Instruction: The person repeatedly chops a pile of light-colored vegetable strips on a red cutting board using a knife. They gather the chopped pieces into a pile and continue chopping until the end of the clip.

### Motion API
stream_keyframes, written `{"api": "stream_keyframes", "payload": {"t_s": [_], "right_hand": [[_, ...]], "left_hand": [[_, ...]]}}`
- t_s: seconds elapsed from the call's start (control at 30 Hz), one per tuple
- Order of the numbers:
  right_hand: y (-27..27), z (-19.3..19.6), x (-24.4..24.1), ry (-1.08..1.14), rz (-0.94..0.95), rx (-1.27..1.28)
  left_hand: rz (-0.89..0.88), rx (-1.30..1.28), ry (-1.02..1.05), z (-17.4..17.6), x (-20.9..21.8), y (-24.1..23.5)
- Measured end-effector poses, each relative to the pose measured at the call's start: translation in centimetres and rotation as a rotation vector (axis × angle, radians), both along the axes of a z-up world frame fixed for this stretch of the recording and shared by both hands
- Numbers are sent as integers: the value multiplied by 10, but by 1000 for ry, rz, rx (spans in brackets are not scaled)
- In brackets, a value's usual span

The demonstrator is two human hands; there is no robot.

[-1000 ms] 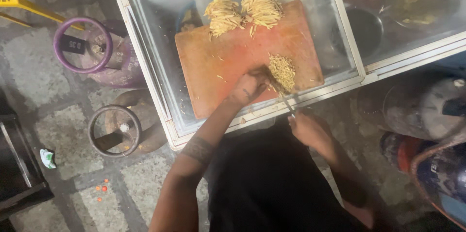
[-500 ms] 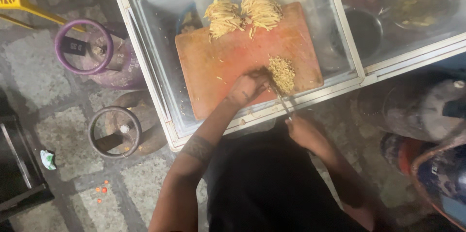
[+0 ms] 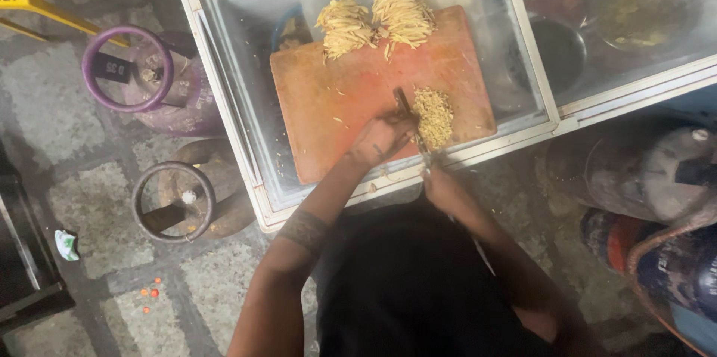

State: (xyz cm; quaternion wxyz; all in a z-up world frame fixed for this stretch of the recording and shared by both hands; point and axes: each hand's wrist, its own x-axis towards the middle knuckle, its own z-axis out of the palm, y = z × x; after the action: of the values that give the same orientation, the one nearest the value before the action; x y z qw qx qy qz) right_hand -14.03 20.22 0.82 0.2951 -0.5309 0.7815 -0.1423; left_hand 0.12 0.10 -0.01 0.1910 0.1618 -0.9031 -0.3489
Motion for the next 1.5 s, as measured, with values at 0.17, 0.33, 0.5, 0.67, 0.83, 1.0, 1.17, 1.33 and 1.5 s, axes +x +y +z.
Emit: {"api": "stream_keyframes", "payload": {"t_s": [0.17,0.33,0.5,0.67,0.83,1.0,1.17,1.33,1.5], "right_hand": [[-5,-24,-6,-85,-47,272],[0,-47,-5,-64,-79,9],[-19,-45,-16,99,-26,78],[-26,-11,-33,110,-70,127],[-43,31,-43,52,-152,266],[-50,37,-27,200,-41,237],[-50,23,-23,178,-100,139],[-37,25,-34,147,-150,-33],[-31,57,-49,-72,-463,216]], "left_hand": [[-1,-64,37,-2,-1,-6],[24,-123,66,-13,2,6],[163,-38,-13,-14,-11,28],[254,-100,75,-25,-49,35],[274,119,4,-12,-41,16],[370,-31,46,14,16,29],[408,-102,-120,24,35,45],[439,-29,-325,18,-13,56],[350,-5,-241,15,-73,50]]}}
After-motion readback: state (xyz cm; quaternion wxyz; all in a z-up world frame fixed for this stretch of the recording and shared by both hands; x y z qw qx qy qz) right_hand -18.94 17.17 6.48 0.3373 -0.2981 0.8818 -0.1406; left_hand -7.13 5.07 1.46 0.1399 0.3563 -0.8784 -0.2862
